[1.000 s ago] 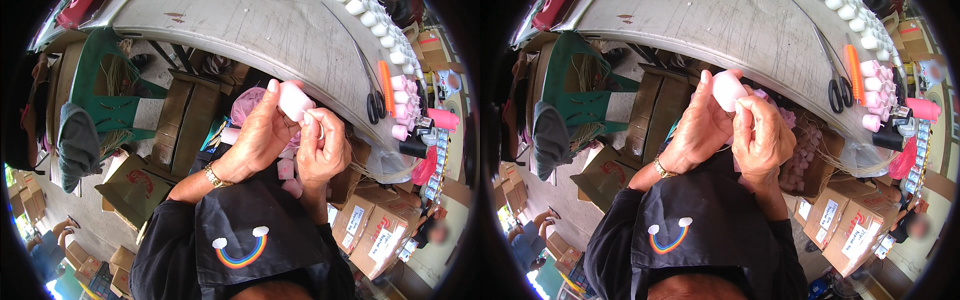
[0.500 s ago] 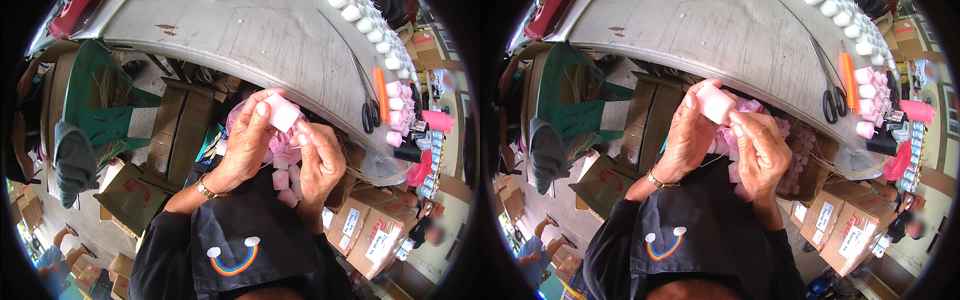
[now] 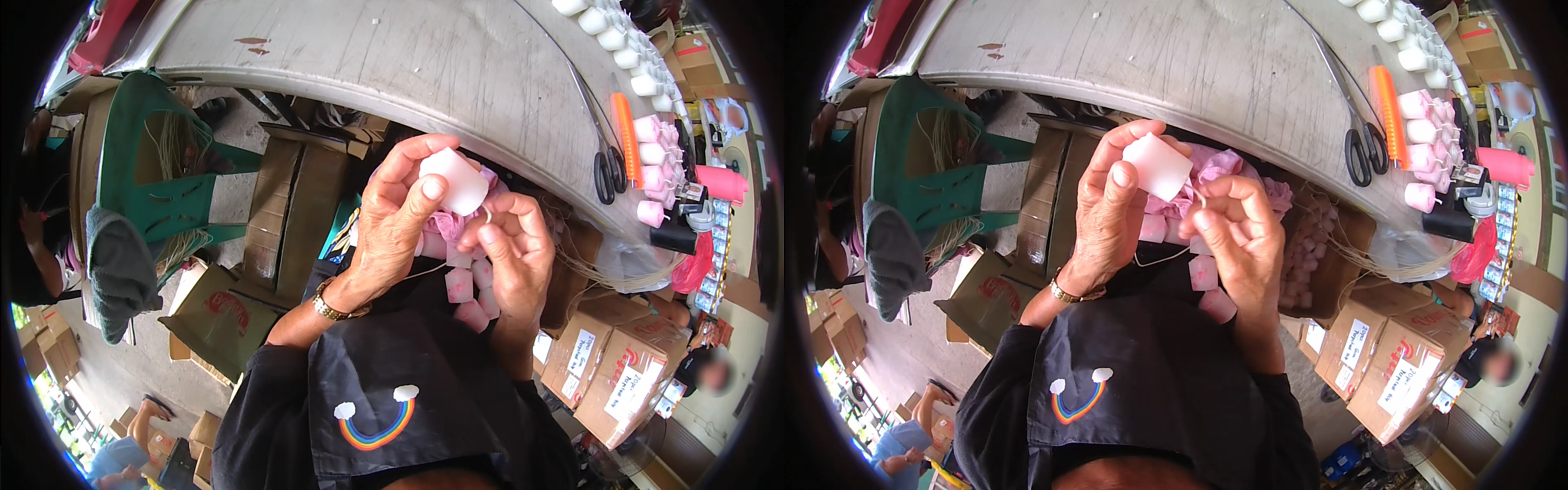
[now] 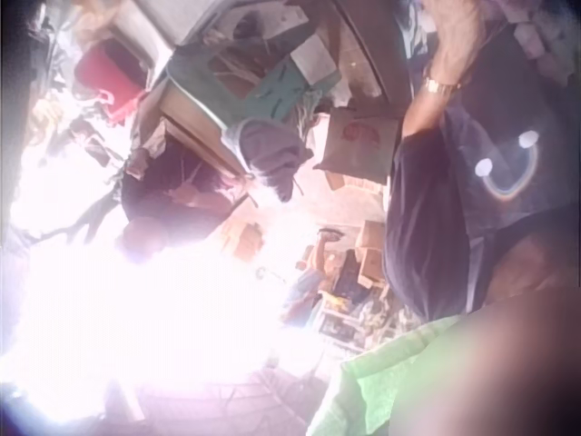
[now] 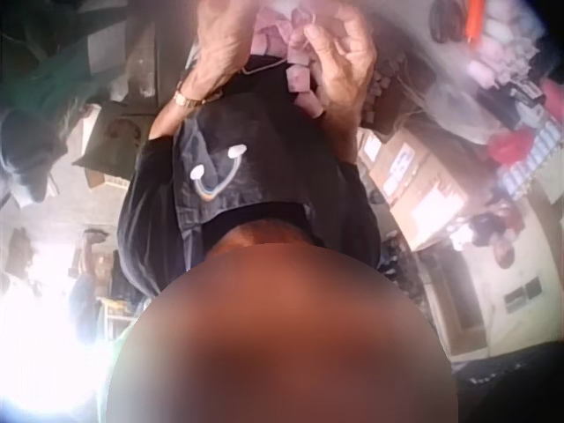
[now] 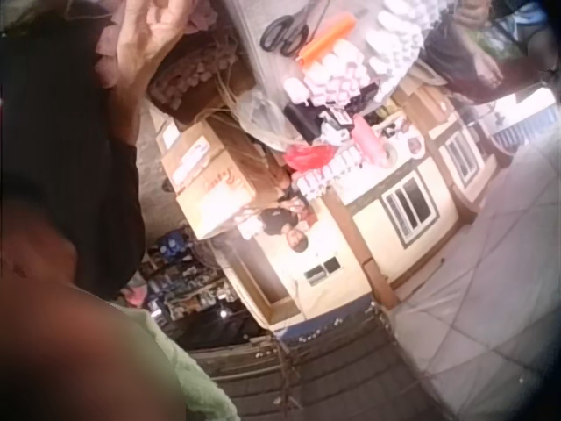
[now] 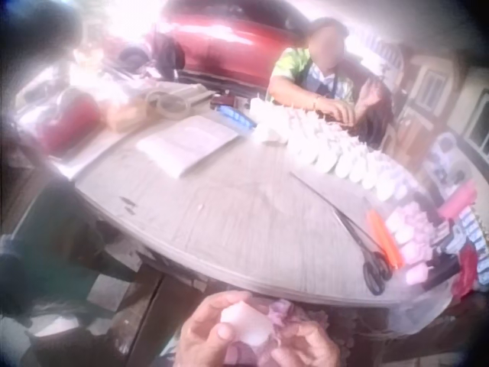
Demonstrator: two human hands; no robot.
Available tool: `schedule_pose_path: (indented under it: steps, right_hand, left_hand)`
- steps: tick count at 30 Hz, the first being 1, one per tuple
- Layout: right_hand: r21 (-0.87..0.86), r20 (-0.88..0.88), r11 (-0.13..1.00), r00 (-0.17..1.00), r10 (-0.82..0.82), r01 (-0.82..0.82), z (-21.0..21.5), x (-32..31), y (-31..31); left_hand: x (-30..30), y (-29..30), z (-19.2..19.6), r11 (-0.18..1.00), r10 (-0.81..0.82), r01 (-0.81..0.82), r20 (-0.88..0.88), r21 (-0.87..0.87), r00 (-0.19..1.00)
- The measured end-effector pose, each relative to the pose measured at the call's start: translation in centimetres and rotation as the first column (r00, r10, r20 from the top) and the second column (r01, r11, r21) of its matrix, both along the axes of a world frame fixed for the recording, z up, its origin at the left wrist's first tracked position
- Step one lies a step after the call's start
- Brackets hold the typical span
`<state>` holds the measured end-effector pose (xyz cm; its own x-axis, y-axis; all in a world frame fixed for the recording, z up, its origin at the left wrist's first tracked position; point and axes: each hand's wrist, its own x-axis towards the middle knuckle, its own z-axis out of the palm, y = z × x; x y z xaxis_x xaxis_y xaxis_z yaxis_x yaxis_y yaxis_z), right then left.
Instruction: The person inserts wicks into small pink cylindrical objects and wraps pink fabric around them, then threads the wicks through a series of white cylindrical objects to form a garland. The person places the assembled garland on the table.
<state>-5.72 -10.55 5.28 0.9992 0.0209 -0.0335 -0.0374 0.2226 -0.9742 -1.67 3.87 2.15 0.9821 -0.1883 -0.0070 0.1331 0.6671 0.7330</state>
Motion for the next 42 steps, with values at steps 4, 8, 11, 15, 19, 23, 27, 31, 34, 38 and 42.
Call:
schedule_pose_path:
  steps: [4, 8, 11, 15, 19, 23, 27, 31, 34, 38, 42]
  right_hand:
    - [-0.141, 0.041, 0.984, 0.993, -0.109, 0.113, 0.4, -0.5, -0.6]
    - [-0.316, 0.096, 0.937, 0.987, -0.126, 0.15, 0.6, -0.5, -0.3]
    - [-0.46, 0.219, 0.866, 0.97, -0.104, 0.196, 0.6, -0.2, -0.2]
    - [-0.278, 0.253, 0.949, 0.964, -0.08, 0.151, 0.4, -0.5, -0.3]
    - [-0.204, 0.166, 0.96, 0.973, -0.157, 0.19, 0.2, -0.9, -0.2]
    - [-0.11, 0.175, 0.975, 0.97, -0.171, 0.192, 0.2, -0.9, -0.2]
    - [-0.192, 0.159, 0.971, 0.981, -0.115, 0.145, 0.4, -0.8, -0.3]
    - [-0.41, 0.295, 0.878, 0.947, -0.129, 0.247, 0.5, -0.6, -0.5]
    - [-0.504, 0.408, 0.798, 0.906, -0.117, 0.33, 0.5, -0.3, -0.6]
    - [-0.523, 0.388, 0.791, 0.915, -0.11, 0.317, 0.4, -0.3, -0.5]
    - [-0.561, 0.352, 0.775, 0.931, -0.095, 0.291, 0.3, -0.4, -0.7]
  left_hand:
    - [-0.1, -0.2, 0.1, 0.998, -0.025, 0.022, 0.045, 0.062, 0.999]
    - [-0.5, -0.7, 0.1, 0.996, -0.019, 0.012, 0.078, 0.085, 0.997]
    - [-0.5, -0.6, 0.1, 0.994, 0.002, -0.013, 0.1, 0.107, 0.995]
    - [-0.5, -0.4, 0.0, 0.993, 0.002, -0.013, 0.101, 0.115, 0.995]
    - [-0.9, -0.9, 0.1, 0.996, -0.02, 0.01, 0.114, 0.085, 0.993]
    - [-0.8, -1.0, 0.2, 0.997, -0.057, 0.052, 0.11, 0.053, 0.992]
    - [-0.5, -0.6, 0.2, 0.994, -0.088, 0.091, 0.058, -0.053, 0.994]
    - [-0.5, -0.5, 0.2, 0.996, -0.087, 0.09, 0.081, -0.031, 0.993]
    - [-0.6, -0.8, 0.3, 0.997, -0.059, 0.056, 0.079, 0.044, 0.995]
    - [-0.8, -1.2, 0.3, 0.997, -0.043, 0.036, 0.099, 0.069, 0.994]
    - [-0.7, -1.3, 0.3, 0.996, -0.03, 0.019, 0.123, 0.091, 0.992]
